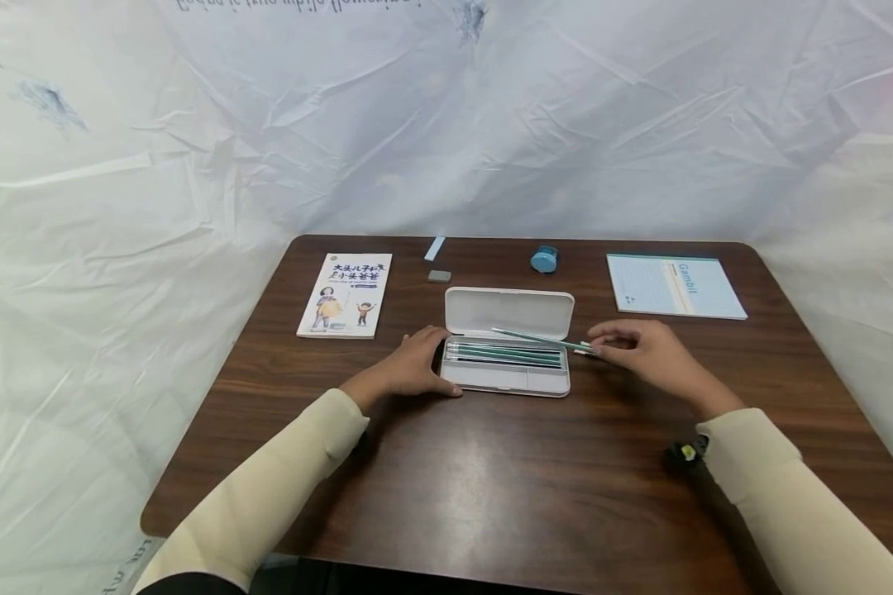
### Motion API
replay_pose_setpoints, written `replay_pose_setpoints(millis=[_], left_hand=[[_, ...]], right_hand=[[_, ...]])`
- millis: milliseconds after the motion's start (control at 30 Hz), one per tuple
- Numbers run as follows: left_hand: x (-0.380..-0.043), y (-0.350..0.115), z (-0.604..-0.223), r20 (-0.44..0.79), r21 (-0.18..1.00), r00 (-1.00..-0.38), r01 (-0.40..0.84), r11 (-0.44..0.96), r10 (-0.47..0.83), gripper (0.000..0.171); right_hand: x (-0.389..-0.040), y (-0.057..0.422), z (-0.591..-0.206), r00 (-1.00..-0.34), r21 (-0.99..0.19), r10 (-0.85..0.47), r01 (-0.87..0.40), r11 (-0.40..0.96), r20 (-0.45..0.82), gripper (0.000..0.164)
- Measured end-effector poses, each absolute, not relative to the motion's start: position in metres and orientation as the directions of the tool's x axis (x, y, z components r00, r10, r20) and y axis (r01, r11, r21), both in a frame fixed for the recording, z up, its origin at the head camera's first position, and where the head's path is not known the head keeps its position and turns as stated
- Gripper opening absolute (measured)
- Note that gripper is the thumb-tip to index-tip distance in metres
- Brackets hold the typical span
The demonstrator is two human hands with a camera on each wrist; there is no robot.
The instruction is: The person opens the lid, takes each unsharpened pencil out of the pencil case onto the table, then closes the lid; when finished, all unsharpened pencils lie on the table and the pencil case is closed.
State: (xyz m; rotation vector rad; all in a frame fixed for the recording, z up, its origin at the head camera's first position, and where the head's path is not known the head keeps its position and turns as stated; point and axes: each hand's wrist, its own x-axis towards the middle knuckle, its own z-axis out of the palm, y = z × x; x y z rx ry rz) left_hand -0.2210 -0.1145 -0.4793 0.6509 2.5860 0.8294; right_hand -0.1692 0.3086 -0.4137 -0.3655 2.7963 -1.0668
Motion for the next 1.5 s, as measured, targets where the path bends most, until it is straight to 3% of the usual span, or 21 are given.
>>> replay_pose_setpoints(millis=[233,467,633,867,1500], left_hand=[[-0.22,-0.116,-0.48,-0.175,0.621,-0.833,0.321,0.715,0.525,0.109],[-0.213,-0.115,-0.464,-0.161,0.633,-0.822,0.339,0.696,0.547,0.107],[-0.218,-0.117,-0.472,-0.157,0.64,-0.828,0.33,0.694,0.538,0.11],[-0.222,-0.116,-0.48,-0.161,0.637,-0.834,0.321,0.701,0.528,0.106],[-0.223,-0.118,-0.483,-0.136,0.65,-0.829,0.339,0.68,0.543,0.105]], right_hand=[[-0.136,0.364,-0.418,-0.985,-0.668,-0.153,-0.06,0.742,-0.082,0.034],[-0.107,0.405,-0.428,-0.989,-0.625,-0.118,-0.039,0.78,-0.086,0.032],[-0.097,0.42,-0.436,-0.988,-0.609,-0.091,0.001,0.793,-0.121,0.033],[-0.095,0.426,-0.44,-0.986,-0.569,-0.065,0.036,0.822,-0.155,0.035],[-0.112,0.403,-0.425,-0.984,-0.59,-0.142,-0.052,0.806,-0.108,0.033]])
